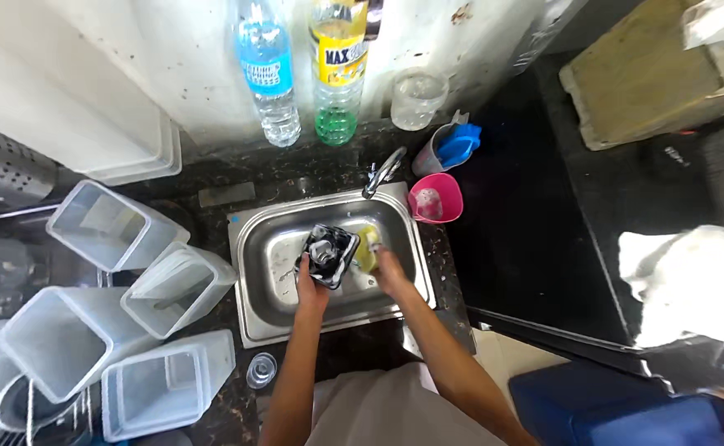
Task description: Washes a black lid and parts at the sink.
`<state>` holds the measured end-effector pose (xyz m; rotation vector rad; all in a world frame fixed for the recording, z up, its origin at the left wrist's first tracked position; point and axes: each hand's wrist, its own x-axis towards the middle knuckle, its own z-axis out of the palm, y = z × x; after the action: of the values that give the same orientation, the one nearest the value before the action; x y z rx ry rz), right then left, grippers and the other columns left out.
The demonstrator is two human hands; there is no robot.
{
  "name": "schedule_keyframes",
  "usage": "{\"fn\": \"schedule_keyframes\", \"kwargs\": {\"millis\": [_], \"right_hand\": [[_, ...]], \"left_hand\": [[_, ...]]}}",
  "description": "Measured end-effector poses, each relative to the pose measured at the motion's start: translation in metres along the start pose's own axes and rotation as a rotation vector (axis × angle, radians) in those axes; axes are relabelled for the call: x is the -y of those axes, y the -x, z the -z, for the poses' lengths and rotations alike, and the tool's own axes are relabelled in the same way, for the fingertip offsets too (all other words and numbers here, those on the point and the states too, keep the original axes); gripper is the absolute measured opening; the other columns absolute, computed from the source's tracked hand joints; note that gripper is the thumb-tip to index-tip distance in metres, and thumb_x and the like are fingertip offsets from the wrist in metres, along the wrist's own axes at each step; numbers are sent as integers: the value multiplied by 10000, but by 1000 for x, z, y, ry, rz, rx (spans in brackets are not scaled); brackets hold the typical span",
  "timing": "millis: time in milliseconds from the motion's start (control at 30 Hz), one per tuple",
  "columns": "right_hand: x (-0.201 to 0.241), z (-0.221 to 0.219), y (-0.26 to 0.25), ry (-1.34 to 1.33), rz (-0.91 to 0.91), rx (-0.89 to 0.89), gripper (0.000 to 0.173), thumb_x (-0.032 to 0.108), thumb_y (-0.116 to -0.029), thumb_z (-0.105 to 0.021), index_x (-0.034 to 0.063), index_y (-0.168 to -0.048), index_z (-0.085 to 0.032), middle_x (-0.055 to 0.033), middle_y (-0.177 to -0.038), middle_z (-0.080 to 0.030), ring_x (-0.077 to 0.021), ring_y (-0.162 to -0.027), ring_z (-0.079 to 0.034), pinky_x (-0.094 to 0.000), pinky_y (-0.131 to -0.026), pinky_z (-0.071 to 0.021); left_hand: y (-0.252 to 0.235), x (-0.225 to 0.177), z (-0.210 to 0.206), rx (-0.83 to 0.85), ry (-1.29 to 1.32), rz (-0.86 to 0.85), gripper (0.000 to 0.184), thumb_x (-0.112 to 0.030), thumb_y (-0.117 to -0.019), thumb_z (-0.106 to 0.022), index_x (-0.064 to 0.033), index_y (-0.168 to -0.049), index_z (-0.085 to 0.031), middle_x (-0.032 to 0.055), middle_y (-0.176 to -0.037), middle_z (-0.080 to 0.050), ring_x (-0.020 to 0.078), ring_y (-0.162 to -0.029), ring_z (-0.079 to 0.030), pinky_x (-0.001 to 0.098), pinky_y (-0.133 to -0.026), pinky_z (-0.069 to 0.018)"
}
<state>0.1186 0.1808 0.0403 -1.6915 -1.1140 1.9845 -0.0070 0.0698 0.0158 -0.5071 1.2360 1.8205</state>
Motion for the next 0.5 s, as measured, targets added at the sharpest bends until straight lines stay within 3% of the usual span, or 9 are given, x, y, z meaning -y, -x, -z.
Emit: {"fn": "schedule_keyframes", "kwargs": {"millis": [67, 133, 233, 267, 333, 367, 400, 433, 500], "right_hand": [[-8, -13, -2, -240, -18, 67, 424, 277, -1124, -281, 0, -1351, -507, -152, -1111, -635, -194, -957, -638, -371, -833, -557], [-14, -25, 6, -330, 55, 88, 410, 227, -1120, -279, -31, -1336, -512, -155, -1124, -638, -183, -988, -636, -359, -882, -548], [-19, -29, 9, -126, 185, 135, 416, 158, -1074, -372, -52, -1413, -491, -207, -1293, -609, -202, -1162, -610, -365, -1019, -508], [-19, -29, 10, -11, 219, 151, 437, 146, -1066, -416, -59, -1448, -471, -234, -1352, -587, -225, -1224, -591, -379, -1062, -482], [-26, -30, 13, 206, 322, 152, 473, 116, -1041, -495, -87, -1465, -442, -276, -1415, -549, -280, -1308, -557, -408, -1120, -447], [-32, -31, 13, 289, 408, 143, 481, 108, -1014, -529, -95, -1445, -462, -280, -1430, -536, -303, -1336, -537, -421, -1142, -435], [-35, -30, 14, 364, 496, 142, 494, 108, -992, -555, -100, -1434, -483, -284, -1467, -504, -336, -1379, -494, -443, -1173, -400], [-36, -28, 16, 446, 582, 145, 504, 115, -970, -583, -102, -1419, -515, -288, -1499, -478, -380, -1415, -451, -483, -1197, -365], [-29, -25, 23, 657, 730, 149, 456, 141, -927, -630, -46, -1342, -626, -226, -1471, -547, -403, -1396, -472, -545, -1169, -385]], "left_hand": [[-5, 21, -10, 23, -95, -45, 518, -214, -1085, -464, -154, -1565, -279, 194, -1386, -554, 309, -1178, -612, 513, -950, -544], [-5, 39, -7, 70, -273, -165, 618, -91, -1064, -433, -160, -1608, -147, 235, -1378, -519, 285, -1115, -611, 459, -901, -549], [-3, 41, -9, 85, -335, -151, 463, -246, -1121, -235, -65, -1525, -370, 176, -1326, -571, 221, -1107, -592, 392, -938, -513], [0, 35, -15, 65, -319, -115, 513, -302, -1113, -159, -37, -1469, -418, 168, -1296, -572, 215, -1090, -576, 383, -922, -495], [2, 27, -16, 98, -334, -111, 662, -420, -1102, -82, 10, -1468, -427, 203, -1402, -538, 231, -1213, -550, 392, -1025, -458], [1, 24, -14, 151, -381, -142, 693, -454, -1101, -88, 15, -1497, -411, 209, -1448, -525, 229, -1278, -539, 393, -1080, -440], [0, 21, -14, 199, -401, -178, 657, -444, -1104, -137, 9, -1492, -413, 190, -1408, -551, 203, -1249, -554, 379, -1063, -455], [-2, 18, -13, 243, -381, -211, 570, -406, -1084, -205, -19, -1431, -440, 123, -1253, -602, 145, -1113, -591, 342, -965, -503], [-5, 9, -1, 373, -199, -159, 498, -387, -1042, -261, -117, -1425, -429, 55, -1163, -650, 126, -1023, -640, 347, -877, -560]]}}
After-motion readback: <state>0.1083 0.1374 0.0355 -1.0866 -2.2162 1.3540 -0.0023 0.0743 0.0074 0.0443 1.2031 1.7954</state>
